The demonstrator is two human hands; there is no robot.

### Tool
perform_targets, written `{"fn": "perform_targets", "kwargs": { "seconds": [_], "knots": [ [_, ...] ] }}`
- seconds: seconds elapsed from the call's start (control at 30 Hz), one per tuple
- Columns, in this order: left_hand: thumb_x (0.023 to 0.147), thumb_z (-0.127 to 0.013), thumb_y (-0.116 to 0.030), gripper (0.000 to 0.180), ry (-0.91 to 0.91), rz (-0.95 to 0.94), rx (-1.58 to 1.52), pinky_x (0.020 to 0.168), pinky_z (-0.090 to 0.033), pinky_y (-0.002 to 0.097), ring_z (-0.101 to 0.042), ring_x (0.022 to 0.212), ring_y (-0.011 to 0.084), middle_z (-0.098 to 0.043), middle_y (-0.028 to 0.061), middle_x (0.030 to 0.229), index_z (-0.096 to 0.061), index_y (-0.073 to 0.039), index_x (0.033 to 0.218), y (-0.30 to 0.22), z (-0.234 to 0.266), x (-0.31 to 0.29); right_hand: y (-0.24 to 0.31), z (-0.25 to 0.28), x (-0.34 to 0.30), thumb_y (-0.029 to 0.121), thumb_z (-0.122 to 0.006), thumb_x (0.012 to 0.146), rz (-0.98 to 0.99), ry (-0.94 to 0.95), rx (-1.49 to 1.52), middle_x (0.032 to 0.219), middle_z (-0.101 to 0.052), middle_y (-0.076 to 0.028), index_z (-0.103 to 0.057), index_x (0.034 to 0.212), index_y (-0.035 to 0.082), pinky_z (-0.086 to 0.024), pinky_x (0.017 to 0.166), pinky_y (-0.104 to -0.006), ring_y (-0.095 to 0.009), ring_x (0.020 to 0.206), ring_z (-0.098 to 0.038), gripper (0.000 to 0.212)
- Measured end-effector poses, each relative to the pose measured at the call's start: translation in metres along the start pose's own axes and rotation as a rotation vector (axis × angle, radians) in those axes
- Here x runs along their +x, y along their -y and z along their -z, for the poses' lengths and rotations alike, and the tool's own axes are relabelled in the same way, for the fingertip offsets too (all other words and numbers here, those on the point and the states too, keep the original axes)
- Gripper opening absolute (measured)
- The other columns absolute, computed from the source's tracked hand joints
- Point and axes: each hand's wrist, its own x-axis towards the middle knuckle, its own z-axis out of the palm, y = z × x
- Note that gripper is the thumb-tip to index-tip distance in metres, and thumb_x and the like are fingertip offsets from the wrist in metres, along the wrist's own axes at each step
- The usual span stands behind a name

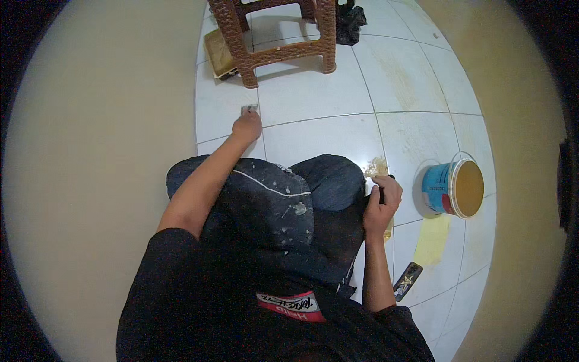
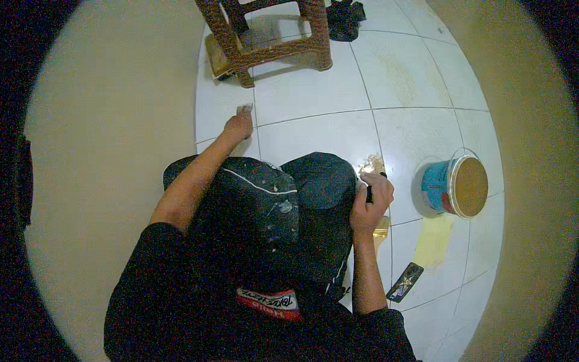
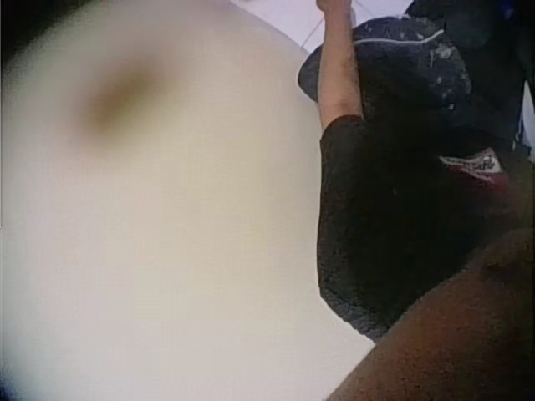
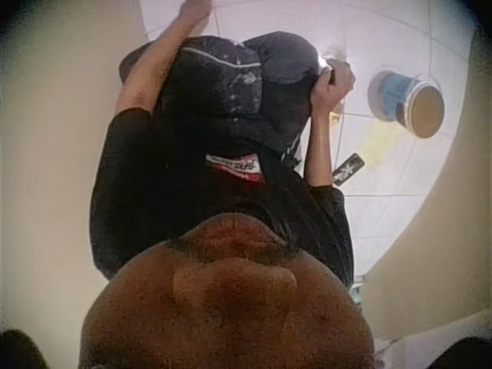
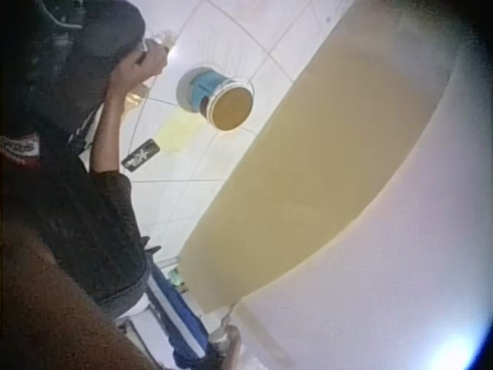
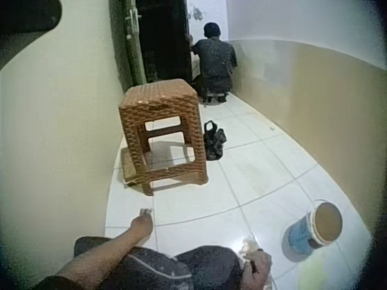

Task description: The person scrapes the grout between floor tiles using a handheld scraper and applies a coating from a container using a brush.

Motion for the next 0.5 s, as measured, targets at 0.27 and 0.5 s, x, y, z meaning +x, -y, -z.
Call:
{"fn": "perform_targets", "kwargs": {
  "seconds": [0.27,0.5],
  "knots": [
    [0.087,-0.042,-0.008,0.049,0.139,0.188,-0.215,0.089,-0.052,0.0469,-0.062,0.104,0.0411,-0.038,0.0304,0.138,-0.038,0.002,0.135,-0.009,-0.016,-0.023,0.006,-0.001,0.0,0.005,-0.055,0.08,0.076,-0.085,-0.103,0.093,-0.065,-0.009,-0.065,0.089,0.006,-0.038,0.093,-0.0418,-0.03,0.098,-0.054,0.013],
    [0.093,-0.035,-0.014,0.039,-0.023,0.231,-0.211,0.085,-0.054,0.0457,-0.065,0.099,0.0355,-0.052,0.0285,0.127,-0.05,0.0,0.126,-0.018,-0.029,-0.028,-0.003,-0.004,-0.01,0.005,-0.055,0.081,0.092,-0.089,-0.138,0.091,-0.066,-0.01,-0.066,0.088,0.004,-0.039,0.094,-0.0435,-0.031,0.098,-0.054,0.012]
  ]
}}
